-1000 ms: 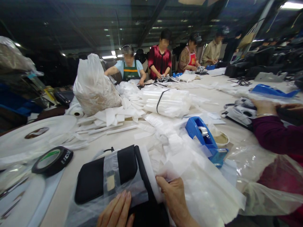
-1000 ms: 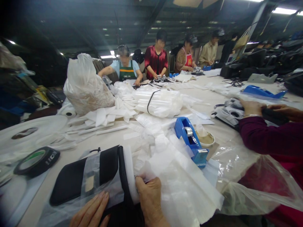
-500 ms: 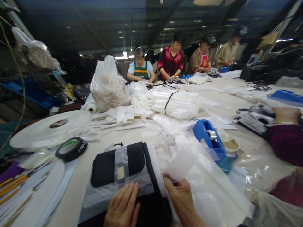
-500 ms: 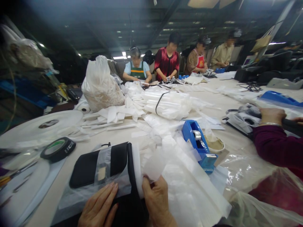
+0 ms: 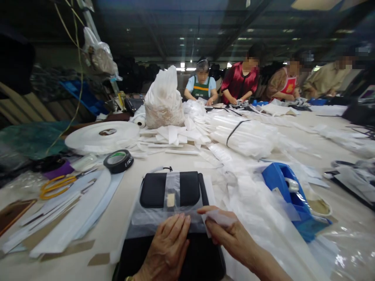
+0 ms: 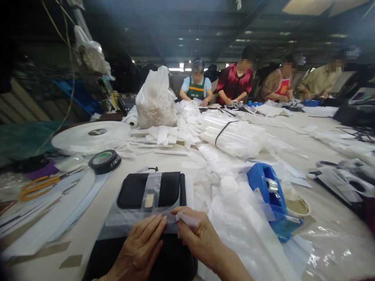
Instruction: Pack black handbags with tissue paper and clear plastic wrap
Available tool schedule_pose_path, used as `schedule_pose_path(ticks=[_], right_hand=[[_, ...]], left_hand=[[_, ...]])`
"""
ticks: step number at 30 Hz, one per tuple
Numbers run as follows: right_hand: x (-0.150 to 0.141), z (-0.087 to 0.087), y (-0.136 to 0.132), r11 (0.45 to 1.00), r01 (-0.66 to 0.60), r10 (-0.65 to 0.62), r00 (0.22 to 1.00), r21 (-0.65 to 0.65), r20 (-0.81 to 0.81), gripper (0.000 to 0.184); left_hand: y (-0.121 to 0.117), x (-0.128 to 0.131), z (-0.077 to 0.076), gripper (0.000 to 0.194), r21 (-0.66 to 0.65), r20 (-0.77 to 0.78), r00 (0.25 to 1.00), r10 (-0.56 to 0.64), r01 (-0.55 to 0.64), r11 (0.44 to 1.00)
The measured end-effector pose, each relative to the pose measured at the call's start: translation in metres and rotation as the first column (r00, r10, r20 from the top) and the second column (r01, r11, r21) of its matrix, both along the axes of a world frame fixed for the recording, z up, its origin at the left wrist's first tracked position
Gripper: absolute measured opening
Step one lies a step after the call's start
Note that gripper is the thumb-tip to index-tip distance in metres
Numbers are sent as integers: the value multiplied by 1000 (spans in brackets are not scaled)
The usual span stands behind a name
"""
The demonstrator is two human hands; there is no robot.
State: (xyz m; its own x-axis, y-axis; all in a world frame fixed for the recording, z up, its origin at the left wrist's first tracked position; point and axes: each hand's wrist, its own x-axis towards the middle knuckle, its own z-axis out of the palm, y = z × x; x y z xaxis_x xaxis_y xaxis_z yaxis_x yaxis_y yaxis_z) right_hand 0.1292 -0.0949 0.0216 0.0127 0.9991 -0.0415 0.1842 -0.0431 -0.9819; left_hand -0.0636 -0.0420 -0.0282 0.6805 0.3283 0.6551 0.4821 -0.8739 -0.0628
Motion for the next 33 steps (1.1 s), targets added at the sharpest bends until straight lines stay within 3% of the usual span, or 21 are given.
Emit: schedule_pose_path(ticks=[2,4,6,9,12,14,18,21,25,30,33], right_hand=[[4,13,5,981,-161,164,986,-107,16,25],[10,27,8,934,-294,306,952,-205,29,39],[15,36,11,900,-366,399,910,-237,109,49],[17,39,17,873,-416,463,871,-253,165,46],[15,33,24,860,-432,467,881,-272,77,26],[12,31,29,887,-406,443,883,-218,158,10],[2,38,37,932,-361,339,847,-26,410,21],[-8,39,42,929,-364,356,822,-71,445,25],[-21,27,51,923,-382,350,789,-44,505,31],[-35,9,64,931,-361,339,818,-44,465,30],[-43,-1,70,941,-334,323,831,-58,452,31]], left_hand=[[-1,0,-1,34,14,-21,1000,22,-21,1000],[-2,-1,-2,36,17,-54,998,39,-38,999],[-3,-1,-3,37,4,-68,997,46,-46,999],[-4,-2,-3,35,-28,-42,998,53,-54,998],[-5,-3,-4,36,-39,-53,996,70,-72,997],[-7,-2,-7,39,-40,-100,992,81,-85,996],[-13,7,-18,41,43,-64,984,166,-163,986],[-17,18,-30,45,100,68,977,200,-207,973],[-17,27,-44,43,86,263,935,236,-267,960],[-14,28,-52,42,94,219,942,255,-281,955],[-12,30,-55,29,103,247,929,275,-308,946]])
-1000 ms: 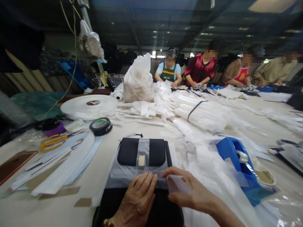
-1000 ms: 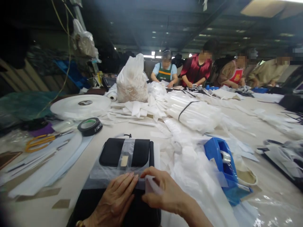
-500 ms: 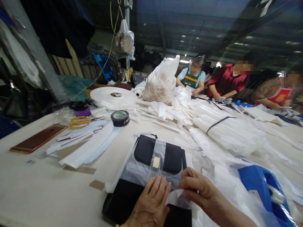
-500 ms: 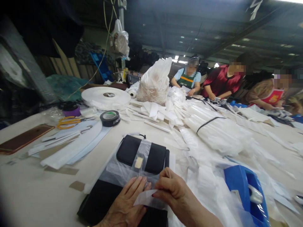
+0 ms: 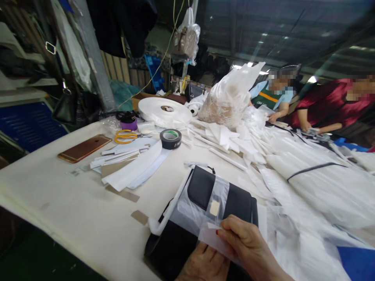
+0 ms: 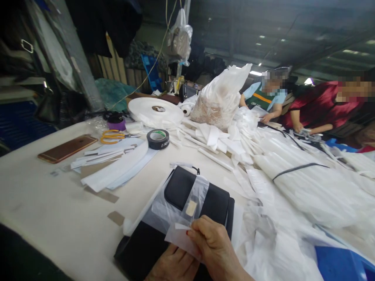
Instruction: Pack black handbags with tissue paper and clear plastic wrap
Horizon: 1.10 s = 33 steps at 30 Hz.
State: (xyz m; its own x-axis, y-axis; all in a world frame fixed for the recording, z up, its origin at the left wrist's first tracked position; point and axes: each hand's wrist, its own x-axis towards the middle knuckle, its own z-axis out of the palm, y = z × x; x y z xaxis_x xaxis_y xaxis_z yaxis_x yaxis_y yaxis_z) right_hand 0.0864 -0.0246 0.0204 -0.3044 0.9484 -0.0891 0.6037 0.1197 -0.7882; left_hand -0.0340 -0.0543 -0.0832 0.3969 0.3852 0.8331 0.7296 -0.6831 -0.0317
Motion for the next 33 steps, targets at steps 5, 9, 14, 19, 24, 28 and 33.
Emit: schedule_pose_path(ticks=[5,9,14,19,24,28,33], right_hand=[[-10,-15,5,997,38,-39,999,-59,-14,31],[-17,-17,6,991,102,-102,995,-85,6,34],[-22,-18,8,997,71,-68,993,-29,93,36],[-21,-23,10,997,-16,1,982,76,191,35],[-25,-24,12,984,-67,25,970,168,243,33],[-29,-24,13,970,-54,-9,966,237,258,32],[-34,-24,15,985,4,-57,952,173,302,31]], left_hand=[[2,3,0,27,-17,76,997,-6,7,1000],[2,3,4,28,-30,85,996,16,-14,999],[1,1,7,34,-101,77,997,3,5,995],[1,0,6,33,-103,78,997,6,2,995],[1,0,7,33,-79,95,995,-24,31,996],[0,-2,7,37,-108,162,984,-70,88,990],[-2,-7,8,34,-184,104,986,-134,152,971]])
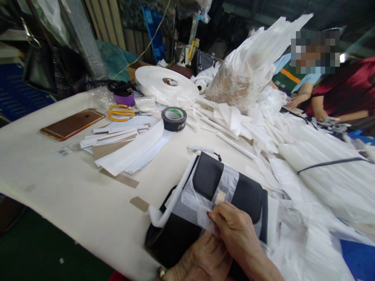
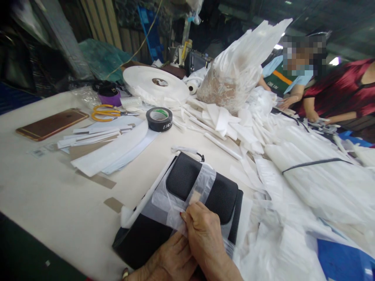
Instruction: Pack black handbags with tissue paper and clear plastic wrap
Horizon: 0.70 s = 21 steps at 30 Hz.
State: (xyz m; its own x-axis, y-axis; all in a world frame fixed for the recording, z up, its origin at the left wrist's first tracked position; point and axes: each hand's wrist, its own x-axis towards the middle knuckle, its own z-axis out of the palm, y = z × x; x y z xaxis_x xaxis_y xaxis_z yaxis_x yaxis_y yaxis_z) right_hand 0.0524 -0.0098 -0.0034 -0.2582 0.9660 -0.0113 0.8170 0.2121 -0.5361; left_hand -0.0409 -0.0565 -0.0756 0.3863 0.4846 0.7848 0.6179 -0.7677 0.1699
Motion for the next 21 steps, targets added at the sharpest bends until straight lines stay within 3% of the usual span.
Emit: schedule_pose_path(ticks=[6,9,13,21], right_hand=[[-6,2,1,995,91,-90,996,-41,25,29],[-8,3,0,992,111,-109,993,-55,43,28],[-9,5,0,987,132,-129,991,-89,44,26],[-9,4,1,978,156,-153,988,-139,31,28]], left_hand=[[-6,-15,12,21,25,139,978,-154,152,988],[-11,-27,19,18,81,147,986,-79,67,994],[-13,-33,19,26,22,13,999,36,-37,999],[-12,-30,10,32,70,-145,985,88,-79,994]])
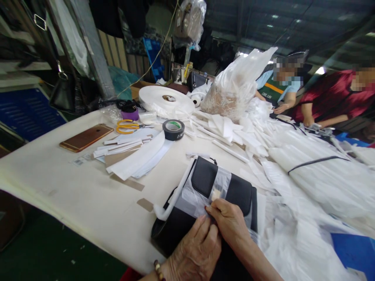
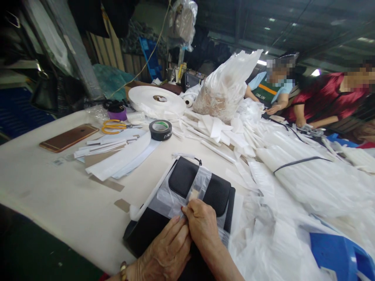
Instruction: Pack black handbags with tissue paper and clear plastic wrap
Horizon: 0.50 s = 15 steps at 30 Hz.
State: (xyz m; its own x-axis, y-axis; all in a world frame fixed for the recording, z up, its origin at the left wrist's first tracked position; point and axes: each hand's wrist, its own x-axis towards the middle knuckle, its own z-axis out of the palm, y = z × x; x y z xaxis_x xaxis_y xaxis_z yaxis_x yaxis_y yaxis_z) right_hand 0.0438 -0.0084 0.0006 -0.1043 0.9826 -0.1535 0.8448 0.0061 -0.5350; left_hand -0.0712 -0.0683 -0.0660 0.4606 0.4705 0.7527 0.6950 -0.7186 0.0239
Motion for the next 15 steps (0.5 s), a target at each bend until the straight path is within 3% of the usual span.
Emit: schedule_pose_path(ticks=[11,15], right_hand=[[-3,3,-1,998,52,-50,994,-19,97,33],[-7,6,2,999,38,-36,988,-12,152,35]], left_hand=[[5,1,5,28,46,63,993,100,-103,994],[7,0,6,33,37,18,992,123,-124,992]])
